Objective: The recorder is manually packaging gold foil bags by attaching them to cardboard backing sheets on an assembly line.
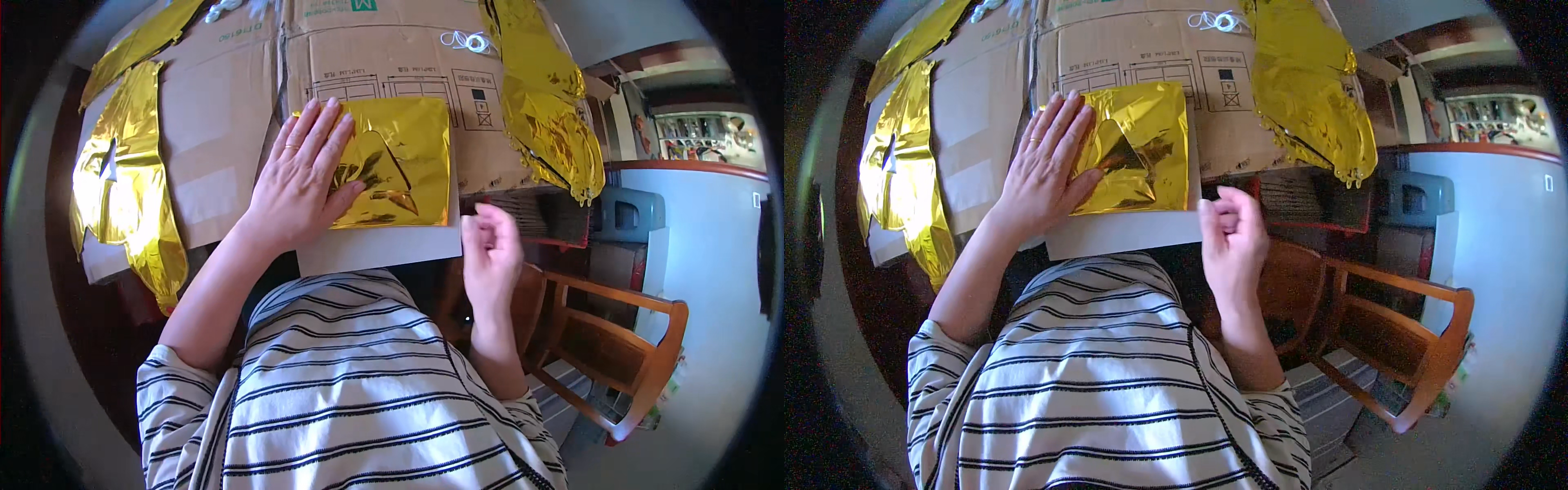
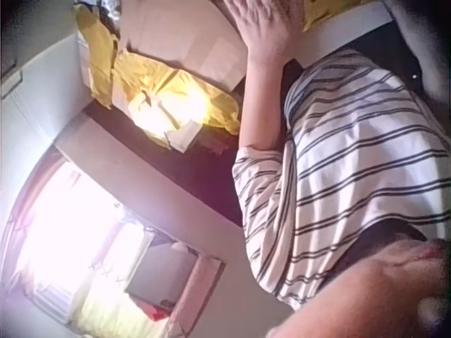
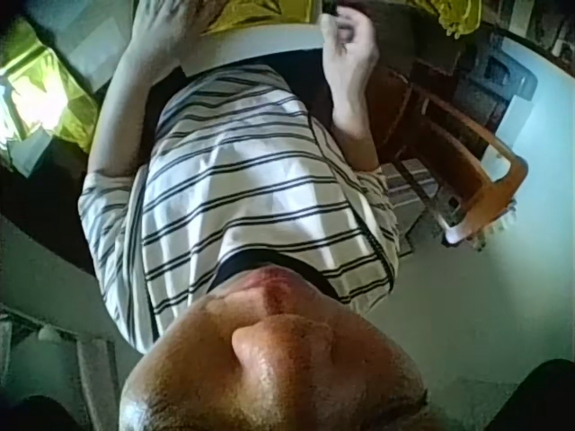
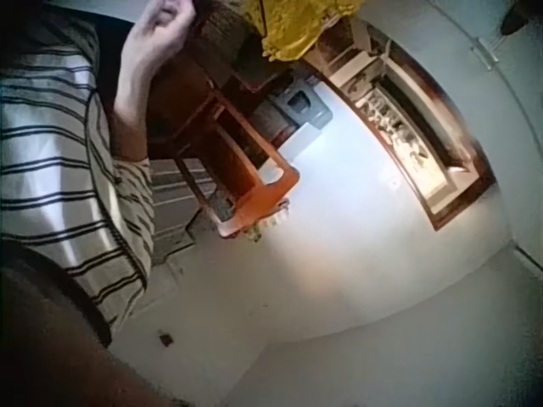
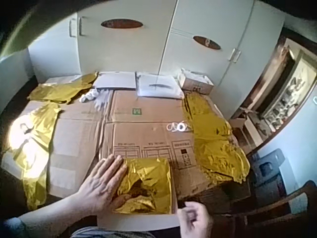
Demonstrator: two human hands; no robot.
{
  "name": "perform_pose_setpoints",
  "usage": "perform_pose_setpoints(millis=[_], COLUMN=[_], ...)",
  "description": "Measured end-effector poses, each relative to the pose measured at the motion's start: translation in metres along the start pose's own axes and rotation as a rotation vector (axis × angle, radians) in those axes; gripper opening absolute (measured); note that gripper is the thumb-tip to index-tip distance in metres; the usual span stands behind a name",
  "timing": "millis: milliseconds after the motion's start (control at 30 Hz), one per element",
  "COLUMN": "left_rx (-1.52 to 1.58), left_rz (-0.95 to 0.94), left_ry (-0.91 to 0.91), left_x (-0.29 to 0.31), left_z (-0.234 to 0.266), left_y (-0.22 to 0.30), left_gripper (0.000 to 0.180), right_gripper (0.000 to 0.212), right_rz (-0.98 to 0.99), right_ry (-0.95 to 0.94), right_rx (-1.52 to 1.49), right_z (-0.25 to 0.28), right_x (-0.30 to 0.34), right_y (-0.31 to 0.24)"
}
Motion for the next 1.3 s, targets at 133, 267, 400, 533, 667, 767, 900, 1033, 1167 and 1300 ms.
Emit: perform_pose_setpoints(millis=[133,267,400,533,667,767,900,1033,1167,1300], left_rx=[0.009,0.033,0.036,0.046,0.047,0.051,0.051,0.037,0.029,0.022], left_rz=[0.002,-0.014,-0.013,-0.011,-0.003,-0.005,-0.007,-0.009,-0.009,-0.003], left_ry=[0.006,0.012,0.027,0.014,0.003,0.013,0.010,0.012,0.019,0.027], left_x=[-0.001,0.000,0.001,0.002,0.002,0.002,0.002,0.002,0.002,0.003], left_z=[0.000,0.000,0.001,-0.001,-0.001,-0.001,0.001,0.000,0.001,0.001], left_y=[-0.001,-0.002,-0.002,-0.004,-0.005,-0.006,-0.003,-0.002,-0.001,0.001], left_gripper=[0.073,0.069,0.067,0.068,0.069,0.068,0.069,0.069,0.070,0.070], right_gripper=[0.023,0.038,0.043,0.042,0.036,0.031,0.025,0.021,0.017,0.015], right_rz=[-0.115,-0.206,-0.420,-0.480,-0.437,-0.435,-0.443,-0.459,-0.460,-0.547], right_ry=[-0.207,-0.560,-0.669,-0.644,-0.574,-0.535,-0.504,-0.492,-0.468,-0.422], right_rx=[0.069,0.070,-0.060,-0.111,-0.124,-0.177,-0.248,-0.261,-0.318,-0.426], right_z=[0.013,-0.008,-0.025,-0.030,-0.031,-0.032,-0.034,-0.033,-0.033,-0.033], right_x=[-0.014,-0.032,-0.037,-0.039,-0.037,-0.037,-0.036,-0.039,-0.037,-0.038], right_y=[-0.009,-0.001,0.013,0.013,0.012,0.008,0.010,0.005,0.012,0.014])
Point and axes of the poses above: each hand's wrist, its own x-axis away from the middle knuckle, its own z-axis out of the back of the hand, y = z × x, the point moved 6 cm from there along -x, towards the middle knuckle, and after that the axes turned 14 degrees about z, right-handed, at the moved point
